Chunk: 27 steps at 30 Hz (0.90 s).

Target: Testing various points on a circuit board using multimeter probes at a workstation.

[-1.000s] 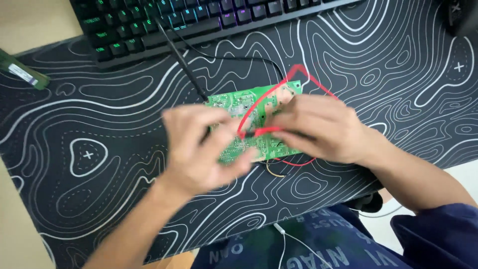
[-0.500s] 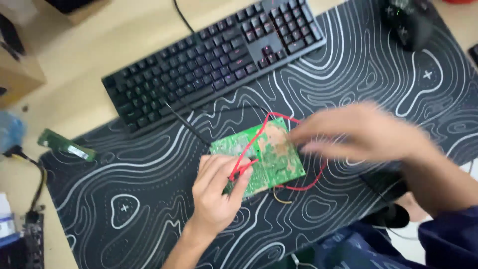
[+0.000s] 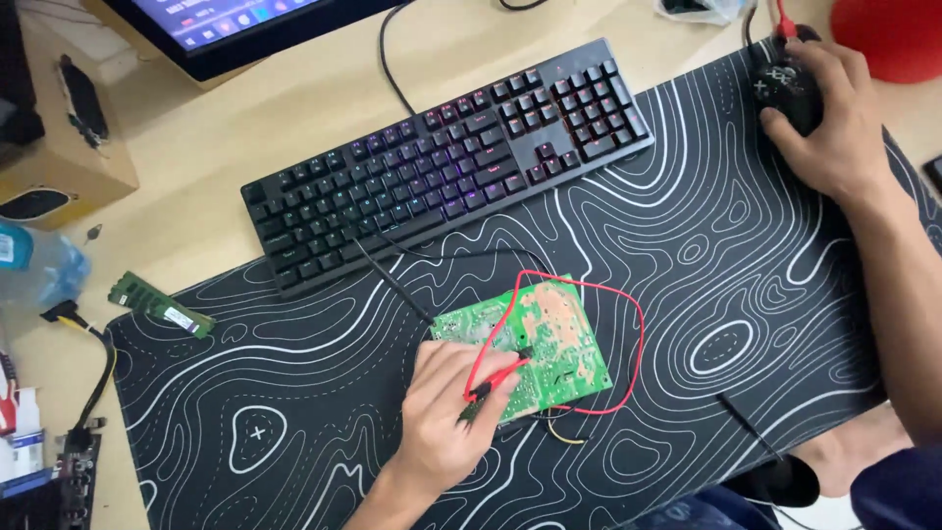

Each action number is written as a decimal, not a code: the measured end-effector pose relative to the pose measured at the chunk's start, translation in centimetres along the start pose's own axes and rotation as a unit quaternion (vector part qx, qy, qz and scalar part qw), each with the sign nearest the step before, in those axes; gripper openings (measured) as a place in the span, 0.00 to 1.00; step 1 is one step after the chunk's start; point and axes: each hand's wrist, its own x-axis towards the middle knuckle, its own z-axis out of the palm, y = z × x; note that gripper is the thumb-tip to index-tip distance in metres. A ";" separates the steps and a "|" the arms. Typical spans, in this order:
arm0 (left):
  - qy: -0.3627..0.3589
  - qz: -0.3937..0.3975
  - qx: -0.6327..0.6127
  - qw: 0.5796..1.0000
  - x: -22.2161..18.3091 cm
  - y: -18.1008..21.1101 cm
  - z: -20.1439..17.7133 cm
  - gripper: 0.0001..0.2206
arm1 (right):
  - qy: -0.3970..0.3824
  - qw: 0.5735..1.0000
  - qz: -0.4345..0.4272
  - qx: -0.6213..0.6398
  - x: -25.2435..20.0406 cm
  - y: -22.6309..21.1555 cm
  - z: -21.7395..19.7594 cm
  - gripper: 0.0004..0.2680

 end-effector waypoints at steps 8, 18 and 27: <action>0.011 -0.008 -0.005 1.000 -0.3 -0.2 0.0 0.04 | 0.003 1.000 -0.030 0.005 -0.9 1.3 0.7 0.20; 0.000 0.018 0.018 1.000 0.1 0.1 -0.1 0.05 | 0.007 1.000 -0.018 0.005 -0.3 0.2 0.4 0.18; 0.006 0.003 0.004 1.000 0.1 0.0 0.1 0.04 | 0.021 0.999 -0.044 0.015 -0.8 1.5 0.8 0.17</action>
